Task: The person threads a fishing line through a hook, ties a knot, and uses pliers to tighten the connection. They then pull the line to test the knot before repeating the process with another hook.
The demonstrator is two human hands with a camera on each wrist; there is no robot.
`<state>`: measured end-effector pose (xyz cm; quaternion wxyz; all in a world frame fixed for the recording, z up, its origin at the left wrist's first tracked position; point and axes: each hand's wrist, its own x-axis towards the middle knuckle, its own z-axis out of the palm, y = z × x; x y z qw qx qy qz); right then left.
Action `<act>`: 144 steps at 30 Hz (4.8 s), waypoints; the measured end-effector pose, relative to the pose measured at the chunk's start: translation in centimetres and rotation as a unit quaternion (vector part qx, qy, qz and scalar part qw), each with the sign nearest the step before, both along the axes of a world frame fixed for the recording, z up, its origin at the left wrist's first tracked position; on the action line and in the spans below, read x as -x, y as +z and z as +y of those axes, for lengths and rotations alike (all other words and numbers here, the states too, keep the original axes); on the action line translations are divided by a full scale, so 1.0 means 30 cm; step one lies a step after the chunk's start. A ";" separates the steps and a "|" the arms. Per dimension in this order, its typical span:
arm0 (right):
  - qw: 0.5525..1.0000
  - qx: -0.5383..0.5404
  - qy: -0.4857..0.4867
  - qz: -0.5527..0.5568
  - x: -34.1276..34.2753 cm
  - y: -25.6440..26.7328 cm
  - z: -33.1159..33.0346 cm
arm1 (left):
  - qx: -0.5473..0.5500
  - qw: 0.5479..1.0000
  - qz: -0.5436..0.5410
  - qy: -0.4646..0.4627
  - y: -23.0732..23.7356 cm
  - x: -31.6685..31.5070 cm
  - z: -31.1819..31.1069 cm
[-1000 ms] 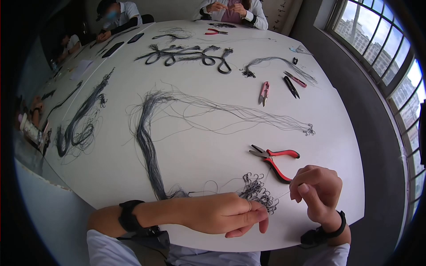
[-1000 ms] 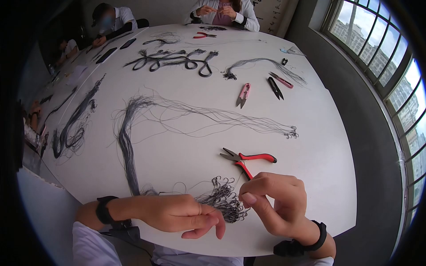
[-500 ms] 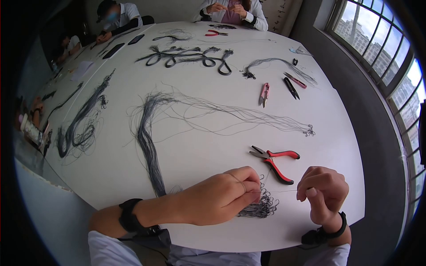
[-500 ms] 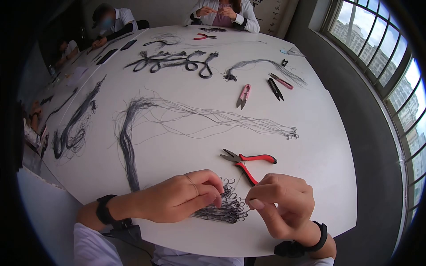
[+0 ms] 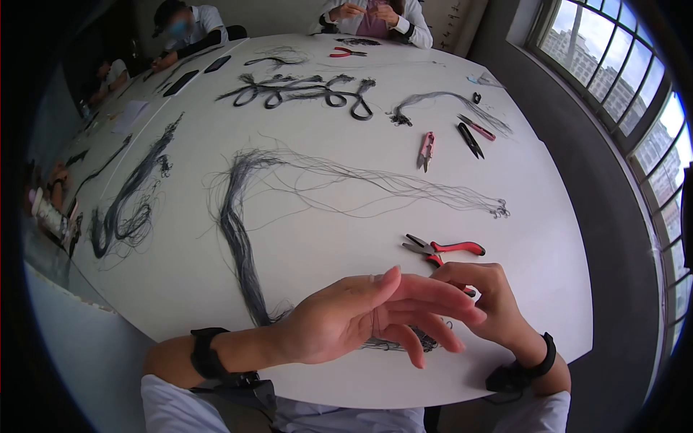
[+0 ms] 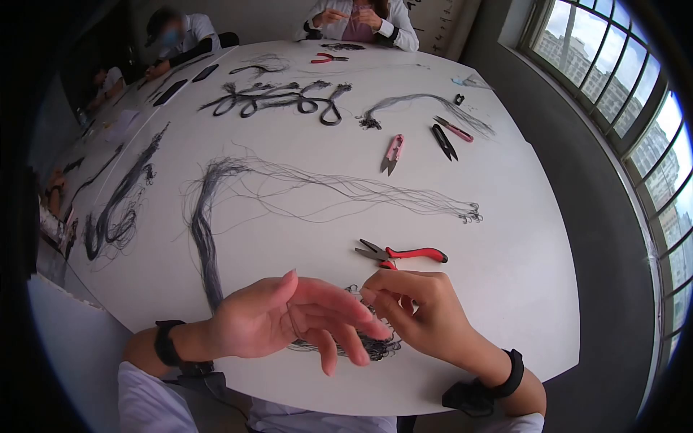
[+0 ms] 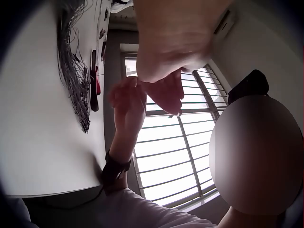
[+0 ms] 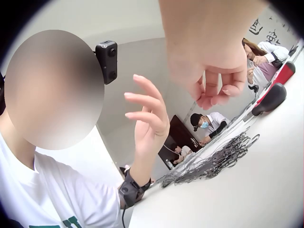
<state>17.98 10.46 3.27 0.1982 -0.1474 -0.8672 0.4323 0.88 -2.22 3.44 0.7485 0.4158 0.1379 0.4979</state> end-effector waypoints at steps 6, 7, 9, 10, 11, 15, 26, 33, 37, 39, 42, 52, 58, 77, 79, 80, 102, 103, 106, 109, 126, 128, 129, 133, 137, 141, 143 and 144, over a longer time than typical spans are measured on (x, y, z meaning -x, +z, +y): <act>0.987 -0.158 0.018 0.024 0.021 -0.023 -0.041 | 0.068 0.981 0.072 0.164 -0.046 0.037 0.040; 0.987 -0.158 0.018 0.023 0.021 -0.026 -0.039 | 0.068 0.981 0.072 0.164 -0.048 0.039 0.039; 0.976 -0.216 0.020 0.025 0.021 -0.032 -0.037 | 0.085 0.979 0.067 0.174 -0.053 0.041 0.037; 0.976 -0.216 0.020 0.024 0.022 -0.035 -0.036 | 0.085 0.979 0.066 0.174 -0.053 0.036 0.036; 0.973 -0.228 0.016 0.037 0.024 -0.037 -0.035 | 0.072 0.973 0.104 0.192 -0.054 0.029 0.034; 0.967 -0.250 -0.002 0.053 0.026 -0.039 -0.042 | 0.029 0.958 0.183 0.219 -0.048 0.013 0.028; 0.956 -0.287 0.013 0.062 0.017 -0.041 -0.036 | 0.083 0.945 0.207 0.241 -0.048 0.006 0.010; 0.929 -0.358 0.067 0.070 0.016 -0.031 -0.044 | -0.075 0.801 0.535 0.260 -0.051 -0.005 -0.006; 0.921 -0.374 0.091 0.057 0.017 -0.026 -0.042 | -0.012 0.830 0.537 0.150 -0.003 0.018 0.003; 0.921 -0.371 0.095 0.068 0.018 -0.022 -0.038 | 0.040 0.859 0.493 0.130 -0.010 0.023 0.008; 0.930 -0.348 0.096 0.070 0.018 -0.027 -0.028 | 0.112 0.900 0.411 0.091 -0.005 0.036 0.016; 0.945 -0.297 0.115 0.079 0.014 -0.032 0.003 | 0.107 0.927 0.354 0.062 -0.021 0.039 0.016; 0.935 -0.325 0.118 0.082 0.013 -0.033 0.007 | 0.044 0.883 0.450 0.125 -0.009 0.028 0.017; 0.954 -0.294 0.037 0.046 0.022 -0.031 0.000 | 0.112 0.906 0.378 0.156 -0.017 0.021 0.005; 0.953 -0.300 -0.010 0.023 0.026 -0.025 0.009 | 0.113 0.900 0.366 0.209 -0.023 0.019 0.002; 0.944 -0.323 -0.065 -0.007 0.025 -0.022 0.021 | 0.112 0.899 0.368 0.209 -0.030 0.020 0.003; 0.955 -0.289 -0.050 0.045 0.018 -0.047 0.058 | 0.151 0.921 0.210 0.291 -0.077 0.052 0.026; 0.952 -0.298 -0.034 0.054 0.018 -0.045 0.052 | 0.149 0.916 0.223 0.298 -0.077 0.048 0.026; 0.948 -0.313 -0.016 0.058 0.018 -0.047 0.036 | 0.144 0.914 0.231 0.300 -0.067 0.039 0.021; 0.944 -0.327 -0.015 0.047 0.018 -0.044 0.024 | 0.142 0.915 0.232 0.298 -0.062 0.033 0.015; 0.923 -0.368 -0.010 0.111 0.023 -0.067 0.020 | 0.132 0.915 0.244 0.292 -0.061 0.025 0.013; 0.931 -0.350 -0.015 0.107 0.021 -0.064 0.016 | 0.128 0.914 0.250 0.293 -0.057 0.023 0.013; 0.931 -0.349 -0.015 0.106 0.020 -0.062 0.014 | 0.124 0.913 0.255 0.293 -0.055 0.024 0.015; 0.943 -0.318 -0.022 0.093 0.022 -0.062 0.011 | 0.119 0.913 0.256 0.296 -0.055 0.024 0.014; 0.944 -0.316 -0.018 0.096 0.027 -0.051 0.014 | 0.118 0.913 0.253 0.298 -0.059 0.022 0.012; 0.940 -0.326 -0.025 0.097 0.030 -0.045 0.006 | 0.116 0.911 0.251 0.306 -0.057 0.019 0.010; 0.932 -0.349 -0.028 0.097 0.029 -0.046 0.005 | 0.117 0.910 0.250 0.309 -0.056 0.017 0.011; 0.932 -0.348 -0.028 0.097 0.027 -0.050 0.006 | 0.114 0.911 0.251 0.307 -0.056 0.016 0.011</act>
